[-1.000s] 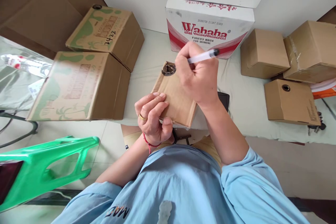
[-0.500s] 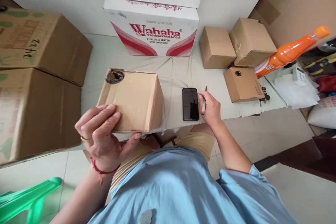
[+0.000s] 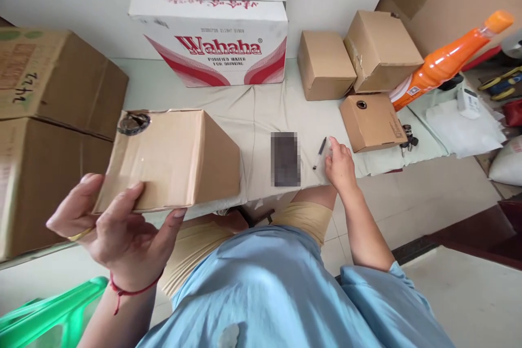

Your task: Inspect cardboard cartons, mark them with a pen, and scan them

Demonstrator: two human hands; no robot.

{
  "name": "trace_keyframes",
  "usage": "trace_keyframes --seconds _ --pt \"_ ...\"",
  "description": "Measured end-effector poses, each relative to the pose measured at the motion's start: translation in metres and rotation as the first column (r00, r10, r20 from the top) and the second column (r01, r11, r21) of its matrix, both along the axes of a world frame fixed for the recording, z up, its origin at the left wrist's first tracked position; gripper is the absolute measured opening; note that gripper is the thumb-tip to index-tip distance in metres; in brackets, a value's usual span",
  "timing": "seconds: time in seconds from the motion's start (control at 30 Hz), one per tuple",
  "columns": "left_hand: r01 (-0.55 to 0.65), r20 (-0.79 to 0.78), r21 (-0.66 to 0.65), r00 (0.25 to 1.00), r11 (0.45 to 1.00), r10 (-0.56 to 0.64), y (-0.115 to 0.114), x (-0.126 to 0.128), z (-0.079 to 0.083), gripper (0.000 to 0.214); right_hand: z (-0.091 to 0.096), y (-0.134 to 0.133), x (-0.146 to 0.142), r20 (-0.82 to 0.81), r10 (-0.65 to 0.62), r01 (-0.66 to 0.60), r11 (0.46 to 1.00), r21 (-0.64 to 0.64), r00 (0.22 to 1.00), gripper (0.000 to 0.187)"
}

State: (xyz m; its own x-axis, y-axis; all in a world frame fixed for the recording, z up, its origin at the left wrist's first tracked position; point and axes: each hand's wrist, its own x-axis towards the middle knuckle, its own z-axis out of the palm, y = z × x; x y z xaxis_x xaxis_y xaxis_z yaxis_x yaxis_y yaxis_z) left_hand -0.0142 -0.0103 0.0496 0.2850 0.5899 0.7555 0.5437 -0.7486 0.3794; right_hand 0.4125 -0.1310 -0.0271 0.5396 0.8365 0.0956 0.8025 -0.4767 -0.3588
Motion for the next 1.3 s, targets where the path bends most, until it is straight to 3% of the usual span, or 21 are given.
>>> trace_keyframes --seconds 0.13,0.2,0.4,0.57,0.77,0.93,1.13,1.2,1.3 --pt "-0.008 -0.032 -0.069 0.999 0.998 0.006 -0.01 -0.002 -0.004 0.087 0.008 -0.007 -0.018 -0.025 0.017 -0.016 0.999 0.041 1.0 0.043" --pt "0.004 -0.036 -0.067 0.999 0.998 -0.007 -0.013 0.003 -0.005 0.088 0.012 -0.008 -0.035 -0.025 0.022 -0.022 1.0 0.017 0.999 0.042" --pt "0.011 -0.04 0.044 0.999 0.999 -0.009 -0.027 0.033 -0.009 0.084 0.018 0.007 -0.112 0.057 0.048 -0.033 0.969 -0.244 0.997 0.072" --pt "0.055 -0.016 0.094 0.998 0.994 -0.054 -0.036 0.043 -0.028 0.091 0.012 0.037 -0.149 0.094 -0.006 0.031 0.964 -0.264 0.996 0.087" --pt "0.01 0.039 0.154 0.999 0.988 -0.016 -0.04 0.042 -0.037 0.081 0.004 0.057 -0.14 -0.002 -0.085 0.084 0.98 -0.181 0.996 0.077" --pt "0.019 0.048 0.177 0.998 0.984 -0.028 -0.043 0.041 -0.032 0.083 0.009 0.047 -0.13 -0.048 -0.106 0.094 0.973 -0.211 0.993 0.075" --pt "0.017 0.056 0.164 0.998 0.986 -0.026 -0.045 0.044 -0.038 0.082 0.02 0.032 -0.125 -0.083 -0.132 0.108 0.963 -0.247 0.988 0.081" --pt "0.012 0.06 0.183 0.998 0.983 -0.024 -0.037 0.05 -0.039 0.075 0.023 0.03 -0.116 -0.101 -0.184 0.165 0.971 -0.174 0.978 0.082" --pt "-0.023 0.076 0.228 0.997 0.973 0.005 -0.013 0.069 -0.04 0.065 0.036 0.033 -0.097 -0.12 -0.214 0.229 0.965 0.131 0.969 0.085"
